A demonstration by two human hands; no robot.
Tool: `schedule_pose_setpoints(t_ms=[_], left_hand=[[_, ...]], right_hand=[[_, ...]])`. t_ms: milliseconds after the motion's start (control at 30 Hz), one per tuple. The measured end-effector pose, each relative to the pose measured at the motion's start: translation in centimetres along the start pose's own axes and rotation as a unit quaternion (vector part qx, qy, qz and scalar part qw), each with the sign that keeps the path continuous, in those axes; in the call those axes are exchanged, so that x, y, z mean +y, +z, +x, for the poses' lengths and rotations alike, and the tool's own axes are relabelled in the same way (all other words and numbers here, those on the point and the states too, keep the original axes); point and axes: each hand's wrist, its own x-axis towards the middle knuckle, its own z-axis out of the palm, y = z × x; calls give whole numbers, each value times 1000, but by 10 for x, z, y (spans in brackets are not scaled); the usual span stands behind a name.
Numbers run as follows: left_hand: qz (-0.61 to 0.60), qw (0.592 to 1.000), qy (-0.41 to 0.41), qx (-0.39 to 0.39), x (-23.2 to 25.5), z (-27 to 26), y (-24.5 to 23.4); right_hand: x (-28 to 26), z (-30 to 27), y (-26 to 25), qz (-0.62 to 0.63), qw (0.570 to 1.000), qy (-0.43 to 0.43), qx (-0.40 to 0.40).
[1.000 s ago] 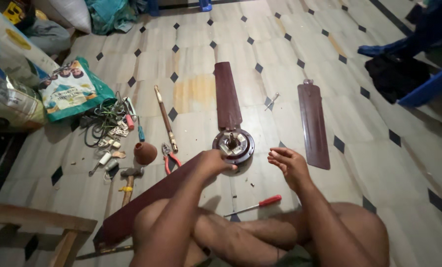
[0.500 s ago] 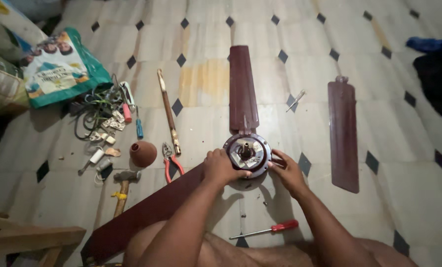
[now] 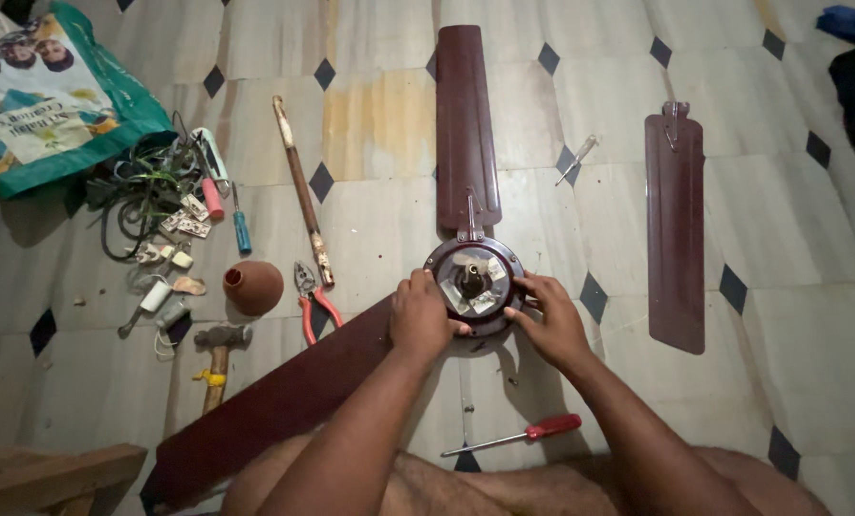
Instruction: The person sits on the floor and uses a screwdriver to remove screws from the central hub of a ceiling fan. They detach one fan blade and place it aside, then continue unscrewing the remaining blades from the hub.
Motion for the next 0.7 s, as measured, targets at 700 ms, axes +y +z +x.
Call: schedule_pose_setpoints(t_ms=[700], left_hand=[[79,995,4,-65,-10,8,14]], right_hand=[[3,-14,6,-171,984,-57,2]])
